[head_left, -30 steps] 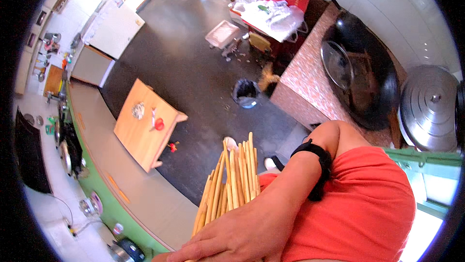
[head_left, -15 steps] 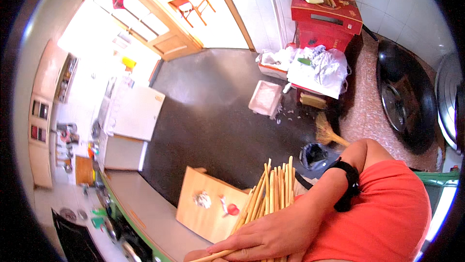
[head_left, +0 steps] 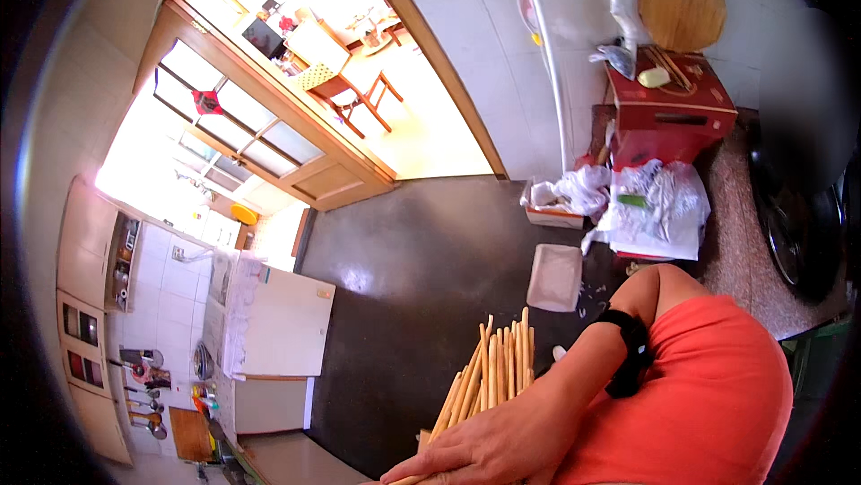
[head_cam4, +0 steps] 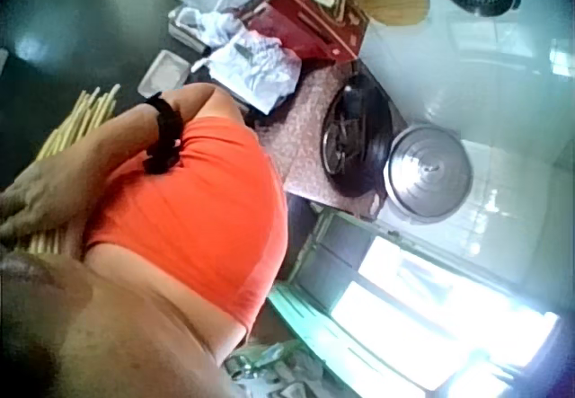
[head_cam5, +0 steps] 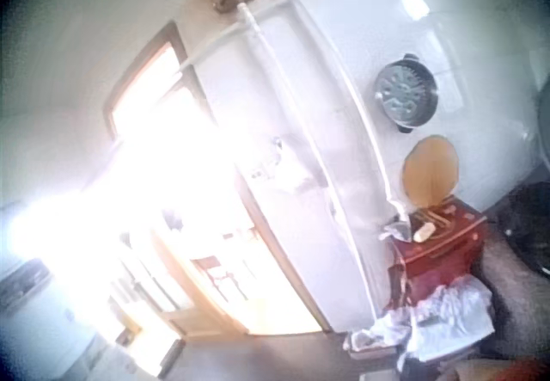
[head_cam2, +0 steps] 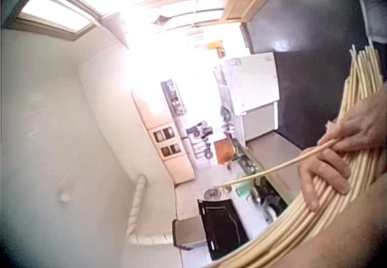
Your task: The person gathers and aligns bamboo sticks on a tiled floor, then carries them into a room where they continue sorting and arranging the sticks on a pink cloth. Another person is seen tying bundles of sticks nearby.
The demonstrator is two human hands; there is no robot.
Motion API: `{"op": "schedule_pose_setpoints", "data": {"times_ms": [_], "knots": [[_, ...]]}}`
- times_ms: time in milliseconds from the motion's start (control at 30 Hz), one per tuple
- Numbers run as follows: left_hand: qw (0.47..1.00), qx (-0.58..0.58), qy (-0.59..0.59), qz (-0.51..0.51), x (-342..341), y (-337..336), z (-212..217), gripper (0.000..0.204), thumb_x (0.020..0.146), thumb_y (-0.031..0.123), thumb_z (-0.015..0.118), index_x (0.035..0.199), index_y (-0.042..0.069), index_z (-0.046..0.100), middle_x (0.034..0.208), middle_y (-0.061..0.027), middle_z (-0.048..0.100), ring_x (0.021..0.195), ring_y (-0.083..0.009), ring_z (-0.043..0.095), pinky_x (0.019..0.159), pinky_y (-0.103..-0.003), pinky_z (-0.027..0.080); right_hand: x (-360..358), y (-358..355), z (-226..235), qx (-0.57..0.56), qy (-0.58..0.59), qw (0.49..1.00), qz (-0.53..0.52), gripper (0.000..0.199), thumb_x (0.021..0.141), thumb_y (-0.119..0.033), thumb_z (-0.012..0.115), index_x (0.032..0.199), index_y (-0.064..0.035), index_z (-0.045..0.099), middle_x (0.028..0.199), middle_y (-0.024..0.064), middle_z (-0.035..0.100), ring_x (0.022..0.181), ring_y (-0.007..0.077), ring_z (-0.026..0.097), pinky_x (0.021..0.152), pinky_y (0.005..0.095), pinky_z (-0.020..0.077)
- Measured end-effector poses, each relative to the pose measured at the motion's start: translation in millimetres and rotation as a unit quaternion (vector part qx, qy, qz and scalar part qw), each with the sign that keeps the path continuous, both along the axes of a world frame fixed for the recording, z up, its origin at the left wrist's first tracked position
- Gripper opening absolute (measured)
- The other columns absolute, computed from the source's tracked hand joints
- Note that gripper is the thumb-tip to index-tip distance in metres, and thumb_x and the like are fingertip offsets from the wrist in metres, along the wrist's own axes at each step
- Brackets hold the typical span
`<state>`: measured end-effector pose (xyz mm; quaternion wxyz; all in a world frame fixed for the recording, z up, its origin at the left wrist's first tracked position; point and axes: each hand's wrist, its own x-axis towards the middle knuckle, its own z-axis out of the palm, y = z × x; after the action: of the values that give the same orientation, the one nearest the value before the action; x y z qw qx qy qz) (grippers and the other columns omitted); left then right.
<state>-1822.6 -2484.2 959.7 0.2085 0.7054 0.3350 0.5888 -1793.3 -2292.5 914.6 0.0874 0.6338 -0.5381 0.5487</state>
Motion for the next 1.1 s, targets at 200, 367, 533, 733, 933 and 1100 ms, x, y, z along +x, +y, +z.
{"op": "schedule_pose_setpoints", "data": {"times_ms": [200,367,533,733,933,1100], "knots": [[0.999,0.007,0.002,-0.033,-138.4,-23.5,1.4,0.035,0.095,0.021,0.044,0.129,0.032,0.049,0.110,-0.0125,0.063,0.094,-0.0250,0.055,0.095,-0.052,0.032,-125.3,-27.4,1.1,0.010,0.002,0.999,-0.038,0.056,0.090,-0.030,0.047,0.127,0.0107,0.036,0.135,0.0281,0.032,0.125,0.0388,0.035,0.104,0.0415,0.0321],[0.995,0.021,0.006,-0.095,-268.3,-46.0,-1.9,0.035,0.096,0.021,0.042,0.129,0.030,0.049,0.111,-0.0138,0.062,0.095,-0.0259,0.055,0.094,-0.043,0.038,-234.9,-50.8,5.6,0.041,0.008,0.994,-0.097,0.046,0.092,-0.017,0.040,0.128,0.0105,0.035,0.135,0.0282,0.032,0.125,0.0389,0.036,0.103,0.0416,0.0326],[0.991,-0.008,-0.032,-0.130,-382.0,-44.6,12.6,0.036,0.097,0.020,0.040,0.130,0.031,0.048,0.112,-0.0139,0.061,0.095,-0.0264,0.055,0.091,-0.039,0.043,-328.7,-55.8,16.1,0.037,-0.022,0.988,-0.147,0.063,0.086,-0.032,0.051,0.129,0.0117,0.034,0.134,0.0286,0.033,0.124,0.0398,0.037,0.104,0.0417,0.0317],[0.969,0.014,-0.017,-0.248,-507.8,-30.7,8.5,0.030,0.097,0.021,0.041,0.122,0.029,0.058,0.111,-0.0213,0.060,0.096,-0.0299,0.054,0.086,-0.037,0.044,-427.9,-49.4,20.4,0.009,-0.025,0.984,-0.179,0.079,0.080,-0.045,0.057,0.129,0.0124,0.033,0.133,0.0296,0.035,0.122,0.0411,0.039,0.103,0.0422,0.0319],[0.976,-0.036,-0.012,-0.214,-602.6,5.1,17.4,0.036,0.097,0.020,0.038,0.131,0.031,0.047,0.112,-0.0132,0.062,0.094,-0.0260,0.056,0.091,-0.038,0.044,-530.0,-20.4,9.3,0.006,-0.011,0.984,-0.180,0.092,0.076,-0.060,0.055,0.128,0.0125,0.034,0.130,0.0320,0.036,0.119,0.0440,0.040,0.102,0.0430,0.0334],[0.972,-0.011,0.026,-0.231,-689.9,50.8,28.1,0.036,0.098,0.021,0.036,0.130,0.031,0.047,0.114,-0.0120,0.061,0.095,-0.0253,0.056,0.092,-0.038,0.043,-616.7,17.6,14.0,-0.002,-0.002,0.984,-0.176,0.096,0.073,-0.065,0.054,0.128,0.0121,0.035,0.130,0.0320,0.036,0.118,0.0439,0.041,0.100,0.0436,0.0351]]}}
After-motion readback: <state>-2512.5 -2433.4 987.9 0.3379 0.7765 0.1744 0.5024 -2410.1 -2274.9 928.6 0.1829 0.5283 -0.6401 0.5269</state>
